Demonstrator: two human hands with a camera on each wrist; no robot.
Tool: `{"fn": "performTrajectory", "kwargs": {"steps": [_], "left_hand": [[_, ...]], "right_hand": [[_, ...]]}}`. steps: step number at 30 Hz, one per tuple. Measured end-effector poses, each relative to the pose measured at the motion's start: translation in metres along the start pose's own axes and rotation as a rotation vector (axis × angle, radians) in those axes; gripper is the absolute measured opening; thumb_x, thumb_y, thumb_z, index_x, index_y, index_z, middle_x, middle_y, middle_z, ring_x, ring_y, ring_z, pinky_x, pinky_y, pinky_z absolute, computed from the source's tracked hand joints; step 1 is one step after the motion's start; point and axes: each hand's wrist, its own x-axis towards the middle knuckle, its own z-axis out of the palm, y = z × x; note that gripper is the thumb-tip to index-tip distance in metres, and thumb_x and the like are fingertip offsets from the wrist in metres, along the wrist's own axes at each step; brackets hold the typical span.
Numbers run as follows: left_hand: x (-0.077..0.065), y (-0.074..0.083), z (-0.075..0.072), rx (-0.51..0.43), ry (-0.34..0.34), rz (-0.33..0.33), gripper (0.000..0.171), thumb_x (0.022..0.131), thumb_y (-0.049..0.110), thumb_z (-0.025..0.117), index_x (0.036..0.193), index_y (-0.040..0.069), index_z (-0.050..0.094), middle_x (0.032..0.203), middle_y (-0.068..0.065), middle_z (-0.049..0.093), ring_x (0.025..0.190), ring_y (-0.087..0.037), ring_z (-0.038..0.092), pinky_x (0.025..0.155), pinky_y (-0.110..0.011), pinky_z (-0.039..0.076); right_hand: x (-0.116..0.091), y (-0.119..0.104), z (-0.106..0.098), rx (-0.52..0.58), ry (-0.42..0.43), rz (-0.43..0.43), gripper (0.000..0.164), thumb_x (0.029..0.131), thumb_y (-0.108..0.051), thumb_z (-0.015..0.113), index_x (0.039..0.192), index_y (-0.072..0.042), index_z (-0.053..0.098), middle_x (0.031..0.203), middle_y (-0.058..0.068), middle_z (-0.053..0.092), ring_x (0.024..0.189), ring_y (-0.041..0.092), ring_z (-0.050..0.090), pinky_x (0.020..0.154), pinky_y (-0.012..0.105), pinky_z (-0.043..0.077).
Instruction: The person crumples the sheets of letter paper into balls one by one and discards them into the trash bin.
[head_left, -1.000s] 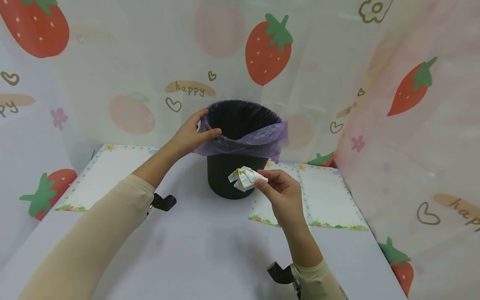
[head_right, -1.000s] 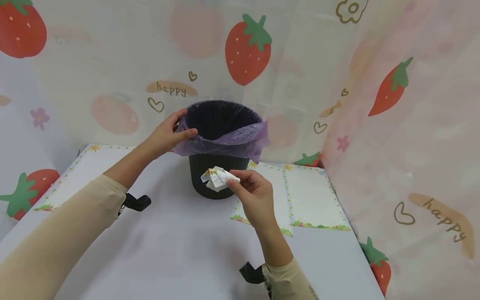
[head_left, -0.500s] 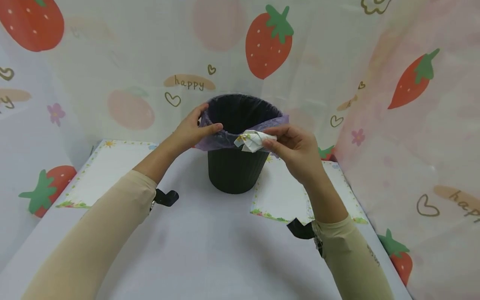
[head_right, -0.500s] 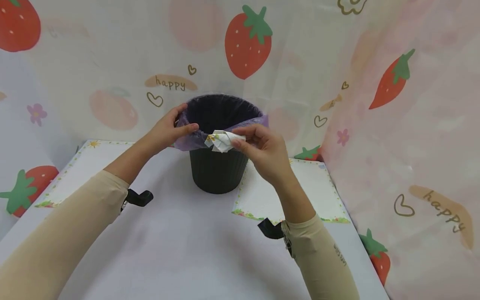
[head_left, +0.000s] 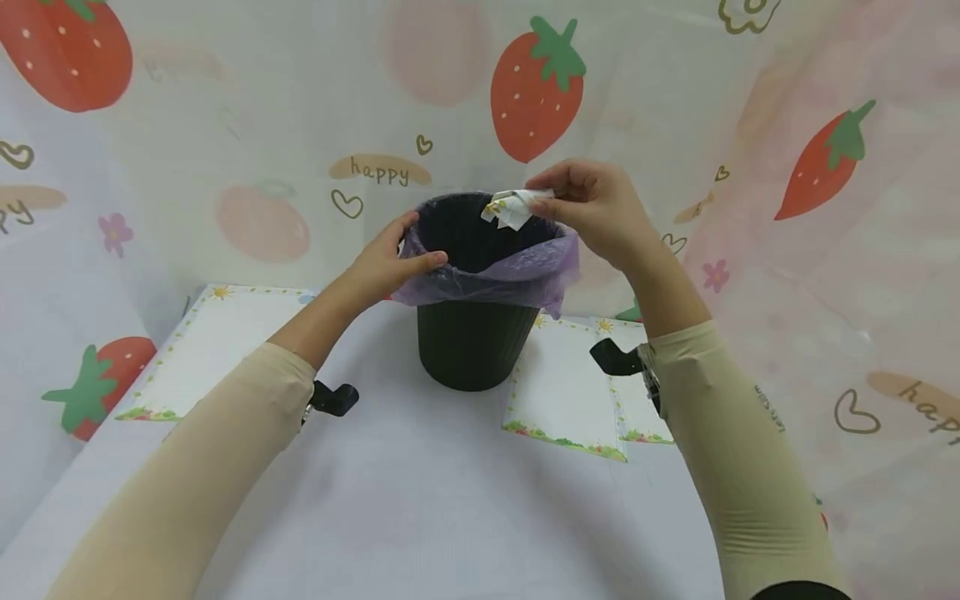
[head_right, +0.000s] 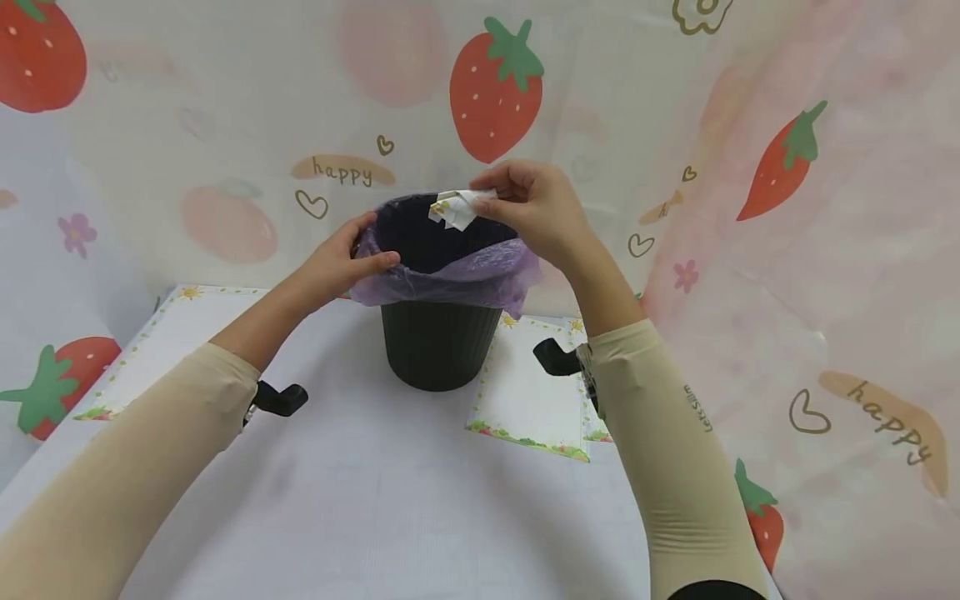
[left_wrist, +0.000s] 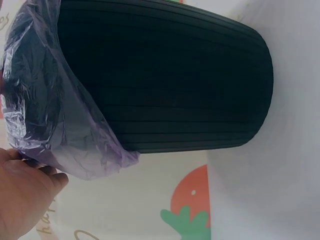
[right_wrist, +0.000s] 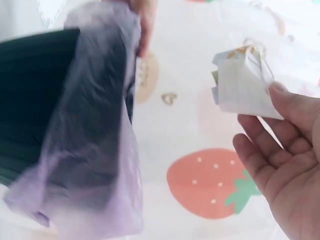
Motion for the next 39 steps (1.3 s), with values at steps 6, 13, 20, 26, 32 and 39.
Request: {"fn": "performTrajectory", "kwargs": {"steps": [6, 13, 20, 26, 32, 39], "left_hand": [[0.0, 0.002, -0.001, 0.01, -0.016, -0.016, 0.103, 0.09, 0.055, 0.074, 0.165, 0.016, 0.015, 0.172, -0.008, 0.017, 0.158, -0.028, 0.015, 0.127, -0.051, 0.02], [0.002, 0.003, 0.0, 0.016, -0.019, -0.024, 0.103, 0.09, 0.055, 0.073, 0.165, 0.016, 0.014, 0.172, -0.008, 0.017, 0.158, -0.028, 0.015, 0.127, -0.051, 0.02], [0.003, 0.003, 0.002, 0.033, -0.014, -0.024, 0.103, 0.091, 0.055, 0.073, 0.165, 0.014, 0.015, 0.171, -0.01, 0.018, 0.158, -0.028, 0.017, 0.127, -0.05, 0.021], [0.001, 0.002, 0.002, 0.009, -0.02, -0.046, 0.103, 0.09, 0.058, 0.072, 0.165, 0.017, 0.014, 0.171, -0.008, 0.017, 0.158, -0.029, 0.016, 0.126, -0.053, 0.022], [0.002, 0.001, 0.002, 0.003, -0.019, -0.047, 0.104, 0.09, 0.059, 0.072, 0.165, 0.017, 0.015, 0.171, -0.009, 0.018, 0.158, -0.029, 0.017, 0.126, -0.053, 0.022], [0.003, -0.001, 0.003, -0.012, -0.017, -0.046, 0.104, 0.089, 0.059, 0.073, 0.165, 0.017, 0.015, 0.171, -0.008, 0.018, 0.158, -0.029, 0.016, 0.126, -0.053, 0.021]], "right_hand": [[0.035, 0.004, -0.012, -0.092, -0.066, 0.095, 0.028, 0.09, -0.015, 0.081, 0.114, -0.004, 0.075, 0.092, 0.001, 0.073, 0.084, 0.016, 0.063, 0.084, 0.023, 0.054], [0.07, 0.014, -0.016, -0.209, -0.112, 0.18, 0.034, 0.092, -0.024, 0.079, 0.122, -0.009, 0.073, 0.107, 0.0, 0.072, 0.101, 0.013, 0.063, 0.091, 0.027, 0.05], [0.091, 0.018, -0.004, -0.293, -0.207, 0.167, 0.036, 0.093, -0.025, 0.078, 0.125, -0.01, 0.072, 0.116, 0.003, 0.071, 0.106, 0.015, 0.064, 0.095, 0.031, 0.05], [0.104, 0.021, 0.01, -0.311, -0.294, 0.116, 0.034, 0.095, -0.021, 0.075, 0.126, -0.007, 0.071, 0.117, 0.006, 0.071, 0.103, 0.016, 0.063, 0.095, 0.03, 0.051], [0.108, 0.029, 0.021, -0.247, -0.312, 0.112, 0.032, 0.095, -0.015, 0.075, 0.125, -0.002, 0.07, 0.114, 0.008, 0.071, 0.1, 0.016, 0.065, 0.094, 0.029, 0.053], [0.109, 0.036, 0.027, -0.222, -0.297, 0.144, 0.035, 0.094, -0.017, 0.076, 0.125, -0.001, 0.069, 0.112, 0.009, 0.072, 0.105, 0.023, 0.068, 0.098, 0.033, 0.055]]}}
